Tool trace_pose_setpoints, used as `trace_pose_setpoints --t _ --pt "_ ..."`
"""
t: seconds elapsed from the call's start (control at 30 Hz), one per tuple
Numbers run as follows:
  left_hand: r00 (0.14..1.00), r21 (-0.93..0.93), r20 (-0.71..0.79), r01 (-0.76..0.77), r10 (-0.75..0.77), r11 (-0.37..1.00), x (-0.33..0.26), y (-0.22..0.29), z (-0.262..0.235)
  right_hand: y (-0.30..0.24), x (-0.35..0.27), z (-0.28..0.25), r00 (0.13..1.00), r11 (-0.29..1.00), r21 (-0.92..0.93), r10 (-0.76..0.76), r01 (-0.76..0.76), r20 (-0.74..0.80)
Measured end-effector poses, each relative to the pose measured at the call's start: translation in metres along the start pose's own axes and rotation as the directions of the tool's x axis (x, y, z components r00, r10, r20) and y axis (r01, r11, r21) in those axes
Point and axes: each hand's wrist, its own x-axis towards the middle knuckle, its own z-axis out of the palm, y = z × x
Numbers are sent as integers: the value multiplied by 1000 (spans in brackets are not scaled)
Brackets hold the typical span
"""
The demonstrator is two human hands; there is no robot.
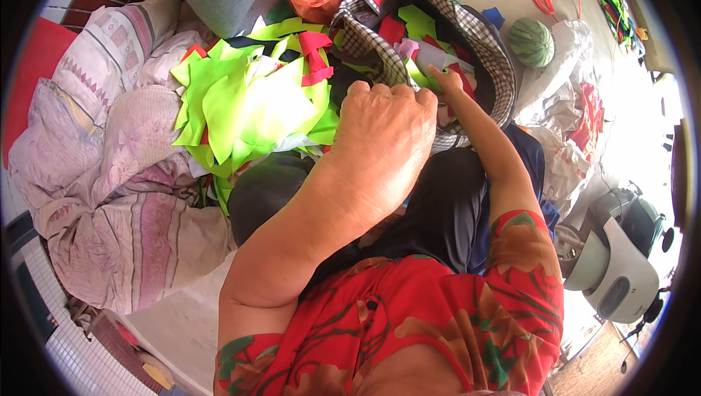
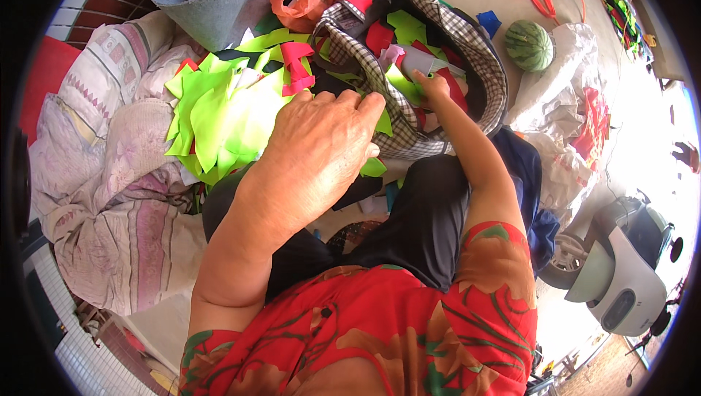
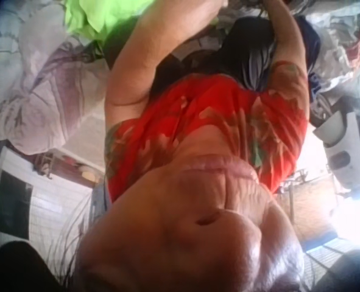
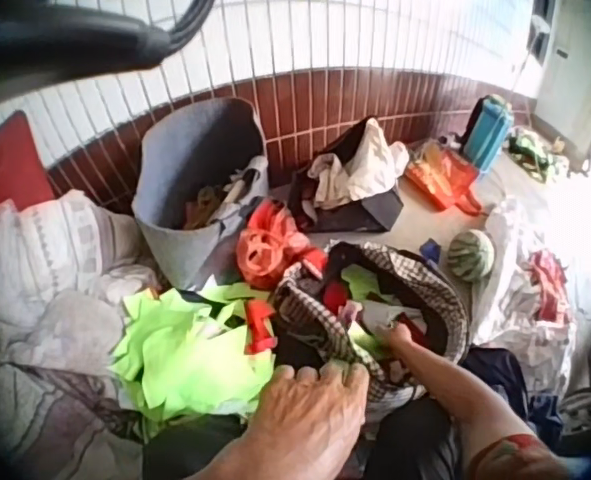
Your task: The person sits on the floor and sorts through a pile of colorful fabric pieces, picking them up one by one and placing them into a woven basket. The person handles various colors including green, red, blue, and white, occasionally separating pieces before depositing them.
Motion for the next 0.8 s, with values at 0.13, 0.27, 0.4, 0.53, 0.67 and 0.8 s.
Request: trace_pose_setpoints --t 0.13,0.27,0.4,0.53,0.67,0.8 --pt "1000 -20 4 16 -16 1000 -3 -2 3 -23 -22 17 991 981 -137 -134 134 10" --pt "999 -51 -47 -13 11 999 -1 -8 4 -39 -37 2 969 971 54 -238 235 68" --pt "998 -99 51 30 -25 995 1 -17 -7 -69 -83 -30 895 850 372 -434 372 98" --pt "992 -119 114 75 -61 990 4 -19 -14 -90 -137 -66 868 561 728 -487 395 -96" --pt "995 -186 99 46 -28 981 6 -18 -13 -82 -173 -78 783 190 939 -611 286 -115" --pt "992 -343 129 31 14 939 14 -16 -14 -80 -205 -64 661 -6 1000 -750 26 -22"
